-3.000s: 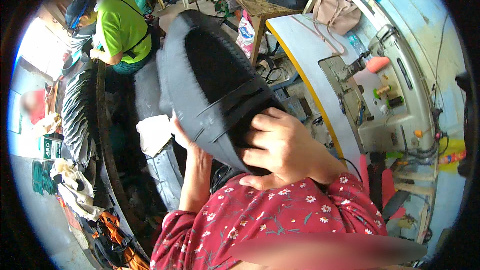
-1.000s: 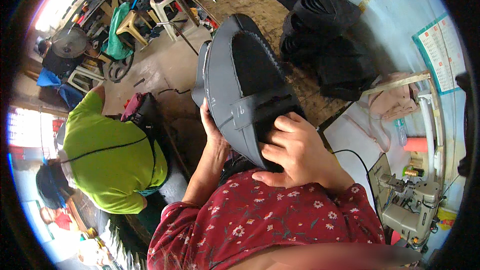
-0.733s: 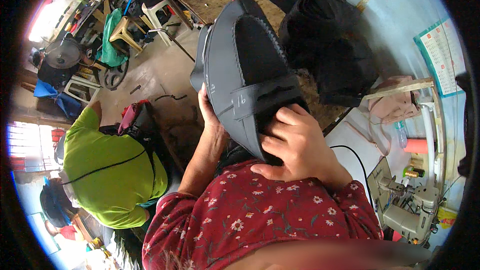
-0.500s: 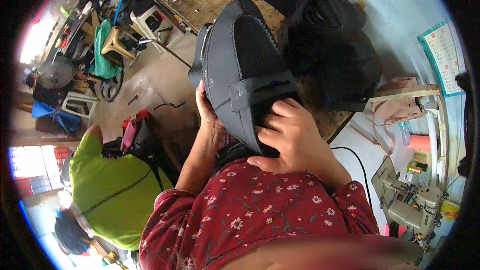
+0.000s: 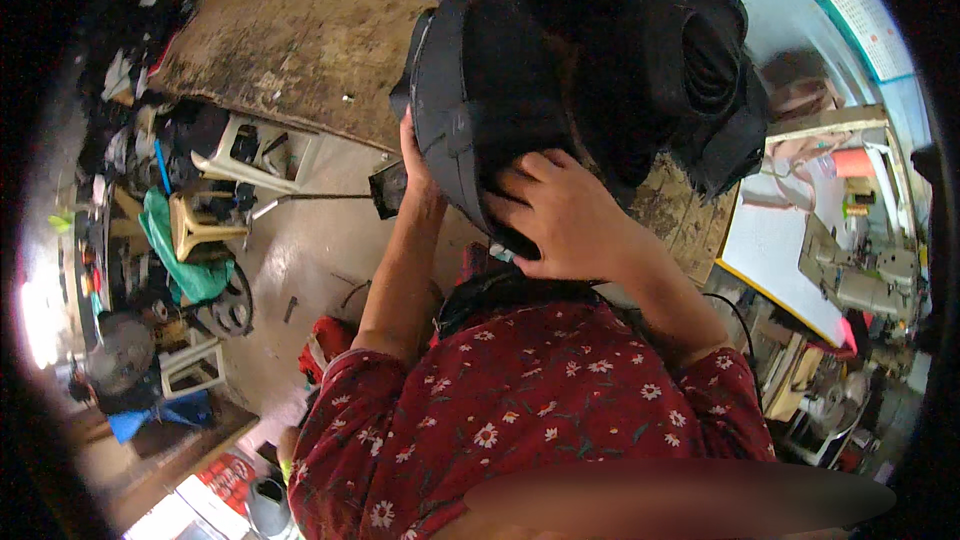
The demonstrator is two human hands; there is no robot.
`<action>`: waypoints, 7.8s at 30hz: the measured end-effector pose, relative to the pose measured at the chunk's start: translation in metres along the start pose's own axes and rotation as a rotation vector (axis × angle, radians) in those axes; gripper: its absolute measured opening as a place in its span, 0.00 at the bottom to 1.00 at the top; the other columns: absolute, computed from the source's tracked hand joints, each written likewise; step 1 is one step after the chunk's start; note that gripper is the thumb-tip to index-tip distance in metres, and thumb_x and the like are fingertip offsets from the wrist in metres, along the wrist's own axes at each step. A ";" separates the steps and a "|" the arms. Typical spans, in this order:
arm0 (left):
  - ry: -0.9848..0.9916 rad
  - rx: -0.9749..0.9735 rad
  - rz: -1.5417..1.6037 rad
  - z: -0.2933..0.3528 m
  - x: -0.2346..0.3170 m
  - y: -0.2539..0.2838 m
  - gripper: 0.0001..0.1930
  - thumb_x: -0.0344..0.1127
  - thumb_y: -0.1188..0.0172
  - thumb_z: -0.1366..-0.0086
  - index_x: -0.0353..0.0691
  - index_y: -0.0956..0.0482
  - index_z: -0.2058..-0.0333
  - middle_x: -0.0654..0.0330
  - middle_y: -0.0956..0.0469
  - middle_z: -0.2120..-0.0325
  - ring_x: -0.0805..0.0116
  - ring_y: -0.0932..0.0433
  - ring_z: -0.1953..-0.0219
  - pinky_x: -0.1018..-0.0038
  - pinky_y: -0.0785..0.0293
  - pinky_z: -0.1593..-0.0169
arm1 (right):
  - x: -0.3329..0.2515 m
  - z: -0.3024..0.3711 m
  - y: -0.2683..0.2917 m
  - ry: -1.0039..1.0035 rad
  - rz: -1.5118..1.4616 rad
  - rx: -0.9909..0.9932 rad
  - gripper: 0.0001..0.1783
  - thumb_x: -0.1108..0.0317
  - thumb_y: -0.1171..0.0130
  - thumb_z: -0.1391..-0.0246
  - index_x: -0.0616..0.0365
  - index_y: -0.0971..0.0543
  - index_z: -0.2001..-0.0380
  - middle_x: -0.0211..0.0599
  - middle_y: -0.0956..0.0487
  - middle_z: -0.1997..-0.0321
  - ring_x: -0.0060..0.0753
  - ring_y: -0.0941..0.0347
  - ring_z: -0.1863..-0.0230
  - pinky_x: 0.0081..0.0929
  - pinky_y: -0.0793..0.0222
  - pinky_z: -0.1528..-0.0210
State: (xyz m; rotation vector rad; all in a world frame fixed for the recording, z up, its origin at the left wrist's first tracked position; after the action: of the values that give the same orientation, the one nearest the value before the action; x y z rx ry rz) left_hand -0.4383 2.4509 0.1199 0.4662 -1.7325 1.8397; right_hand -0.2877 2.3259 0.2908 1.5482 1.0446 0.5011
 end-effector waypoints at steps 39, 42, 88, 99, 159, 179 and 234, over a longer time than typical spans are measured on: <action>-0.720 -0.497 -1.936 -0.180 -0.012 -0.157 0.29 0.57 0.45 0.33 0.60 0.31 0.35 0.54 0.40 0.30 0.42 0.45 0.29 0.55 0.46 0.29 | 0.177 -0.042 -0.031 -0.471 0.054 0.188 0.32 0.51 0.29 0.64 0.54 0.21 0.54 0.47 0.18 0.63 0.53 0.21 0.58 0.49 0.24 0.55; -0.860 -0.602 -1.985 -0.188 -0.017 -0.167 0.28 0.56 0.46 0.32 0.57 0.30 0.36 0.55 0.36 0.33 0.49 0.40 0.31 0.56 0.45 0.29 | 0.187 -0.045 -0.033 -0.426 0.065 0.311 0.32 0.53 0.27 0.65 0.54 0.21 0.54 0.43 0.18 0.59 0.51 0.22 0.59 0.48 0.25 0.55; -0.749 -0.566 -1.697 -0.164 0.007 -0.162 0.35 0.57 0.44 0.33 0.39 0.32 0.35 0.47 0.45 0.29 0.51 0.47 0.27 0.57 0.52 0.27 | 0.167 0.043 0.071 -0.665 0.524 0.589 0.51 0.34 0.34 0.56 0.49 0.34 0.34 0.43 0.36 0.30 0.62 0.43 0.30 0.69 0.52 0.33; -0.882 -0.742 -1.607 -0.171 0.025 -0.140 0.34 0.56 0.42 0.33 0.46 0.34 0.33 0.44 0.47 0.29 0.45 0.53 0.26 0.53 0.60 0.26 | 0.090 0.112 0.054 -0.731 0.338 0.568 0.46 0.38 0.36 0.49 0.43 0.37 0.31 0.44 0.45 0.25 0.61 0.54 0.25 0.75 0.61 0.31; 0.165 -2.287 -0.613 0.289 -0.499 -0.538 0.07 0.22 0.37 0.38 0.37 0.17 0.61 0.56 0.17 0.71 0.63 0.19 0.72 0.71 0.24 0.67 | -0.127 0.642 0.127 -1.756 0.521 1.453 0.09 0.64 0.40 0.38 0.61 0.22 0.65 0.45 0.22 0.67 0.47 0.23 0.64 0.37 0.27 0.62; 1.002 -2.315 0.155 0.782 -0.765 -0.683 0.22 0.42 0.59 0.23 0.35 0.39 0.38 0.51 0.38 0.37 0.62 0.42 0.33 0.64 0.54 0.30 | -0.281 0.998 0.177 -1.432 0.807 2.010 0.50 0.34 0.68 0.36 0.57 0.64 0.25 0.43 0.69 0.19 0.41 0.78 0.19 0.35 0.79 0.23; 1.766 -2.981 1.121 1.286 -1.069 -0.741 0.03 0.26 0.46 0.35 0.34 0.24 0.64 0.60 0.23 0.65 0.72 0.24 0.58 0.73 0.28 0.51 | -0.536 1.391 0.125 -2.373 1.747 2.027 0.52 0.22 0.70 0.42 0.52 0.34 0.31 0.54 0.64 0.20 0.55 0.58 0.22 0.52 0.64 0.25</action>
State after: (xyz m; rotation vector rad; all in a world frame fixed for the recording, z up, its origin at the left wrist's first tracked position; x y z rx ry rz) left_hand 0.6880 1.0113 0.1921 2.7599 1.0728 1.8237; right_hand 0.5735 1.1101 0.1611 -1.3856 1.7516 1.1893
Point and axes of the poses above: each hand's wrist, its own z-axis away from the middle knuckle, its own y-axis out of the back of the hand, x = y × z, the point moved 6 cm from there along -z, towards the middle knuckle
